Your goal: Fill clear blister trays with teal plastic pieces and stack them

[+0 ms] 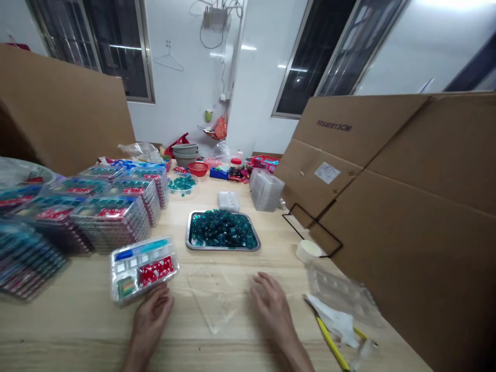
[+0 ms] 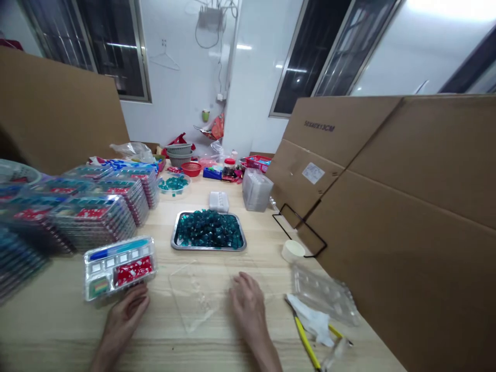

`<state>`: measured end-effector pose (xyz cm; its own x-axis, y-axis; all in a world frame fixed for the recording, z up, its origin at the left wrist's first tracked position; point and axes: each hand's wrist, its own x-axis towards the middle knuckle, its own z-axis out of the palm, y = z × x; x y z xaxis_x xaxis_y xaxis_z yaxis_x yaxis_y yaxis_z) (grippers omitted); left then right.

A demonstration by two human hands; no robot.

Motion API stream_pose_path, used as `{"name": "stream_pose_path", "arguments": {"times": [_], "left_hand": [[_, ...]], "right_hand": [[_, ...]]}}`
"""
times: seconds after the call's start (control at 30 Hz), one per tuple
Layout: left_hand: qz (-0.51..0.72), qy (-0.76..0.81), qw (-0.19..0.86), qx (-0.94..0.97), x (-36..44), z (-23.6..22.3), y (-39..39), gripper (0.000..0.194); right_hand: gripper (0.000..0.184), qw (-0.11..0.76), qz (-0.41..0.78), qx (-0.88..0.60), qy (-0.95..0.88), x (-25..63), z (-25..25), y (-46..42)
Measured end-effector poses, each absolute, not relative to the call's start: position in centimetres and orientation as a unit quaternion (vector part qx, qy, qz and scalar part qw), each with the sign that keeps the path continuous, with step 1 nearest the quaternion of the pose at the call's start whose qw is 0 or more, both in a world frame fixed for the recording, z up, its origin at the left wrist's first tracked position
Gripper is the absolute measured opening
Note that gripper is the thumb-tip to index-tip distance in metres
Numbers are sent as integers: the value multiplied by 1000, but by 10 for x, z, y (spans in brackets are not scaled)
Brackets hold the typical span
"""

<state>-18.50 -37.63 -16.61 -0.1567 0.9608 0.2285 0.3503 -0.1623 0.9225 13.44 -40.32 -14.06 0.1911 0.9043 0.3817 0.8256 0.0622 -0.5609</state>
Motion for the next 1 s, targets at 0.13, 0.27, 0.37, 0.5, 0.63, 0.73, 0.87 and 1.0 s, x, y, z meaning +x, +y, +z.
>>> {"name": "stream_pose_path", "arguments": {"times": [0.13, 0.27, 0.37, 0.5, 0.63, 0.73, 0.87, 1.0], "left_hand": [[465, 522, 94, 709, -171, -172, -386, 26], [402, 422, -39, 812, -129, -179, -384, 32], [347, 430, -60, 832, -91, -183, -374, 58], [232, 473, 28, 849, -62, -183, -358, 71], [135, 476, 141, 857, -60, -169, -346, 75], [114, 474, 175, 855, -62, -159, -341, 76], [117, 464, 187, 858, -59, -159, -342, 71], [136, 449, 195, 861, -57, -159, -348, 64]], "right_hand": [[38, 290, 8, -730, -620, 181, -167, -408], [39, 286, 6, -712, -641, 179, -186, -405], [39, 307, 5, -680, -665, 160, -195, -401], [38, 346, 14, -616, -707, 143, -205, -400], [33, 386, 20, -591, -708, 146, -196, -388], [28, 406, 37, -604, -685, 150, -166, -360], [22, 421, 90, -592, -682, 146, -128, -300], [13, 417, 90, -617, -661, 139, -124, -257]]}}
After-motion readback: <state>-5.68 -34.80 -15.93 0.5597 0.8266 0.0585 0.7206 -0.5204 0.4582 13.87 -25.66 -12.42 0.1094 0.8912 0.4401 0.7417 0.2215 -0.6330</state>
